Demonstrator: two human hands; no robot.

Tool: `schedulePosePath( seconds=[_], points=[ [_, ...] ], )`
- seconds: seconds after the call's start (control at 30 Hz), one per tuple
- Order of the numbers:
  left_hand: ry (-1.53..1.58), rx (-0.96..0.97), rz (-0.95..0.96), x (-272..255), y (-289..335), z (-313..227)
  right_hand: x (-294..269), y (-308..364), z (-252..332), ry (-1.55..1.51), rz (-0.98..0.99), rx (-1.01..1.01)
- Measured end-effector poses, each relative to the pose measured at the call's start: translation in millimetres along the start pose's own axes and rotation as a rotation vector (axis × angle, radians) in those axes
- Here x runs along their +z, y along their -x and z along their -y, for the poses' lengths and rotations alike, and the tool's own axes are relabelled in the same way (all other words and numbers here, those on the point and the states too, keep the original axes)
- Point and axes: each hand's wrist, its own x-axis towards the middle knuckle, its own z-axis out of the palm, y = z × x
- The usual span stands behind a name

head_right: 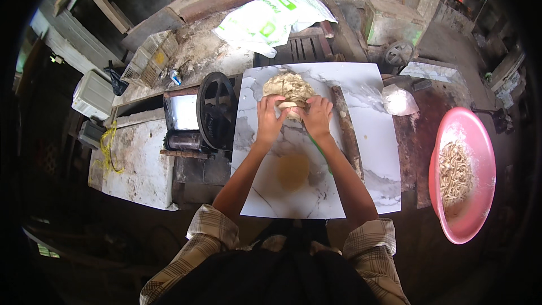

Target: The person uses a hand-cranked pasta machine to cut dough into noodles, then rolls and cuts more pieces of dough by hand on a marble surface.

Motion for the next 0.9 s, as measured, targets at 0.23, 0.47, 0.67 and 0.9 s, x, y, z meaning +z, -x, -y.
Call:
schedulePosePath(
  seconds=[0.23, 0.47, 0.67, 0.9],
  points=[
    [-0.151, -0.182, 0.011, 5.2, 12.6, 28.5, 4.0, 11.8, 6.2, 0.115, -0.118, 0.042],
    [0.127, -0.032, 0.417, -49.3, 67.1, 1.0, -42.1, 99.3, 0.2, 0.465, 0.104, 0.083],
    [0.274, 0.143, 0.65, -48.7, 82.8, -9.3, -41.7, 121.0, -7.6, 0.368, 0.061, 0.081],
    [0.281, 0.25, 0.628, -39.5, 83.8, -1.6, -68.0, 172.5, 48.9, 0.464, 0.157, 0.121]
  ],
)
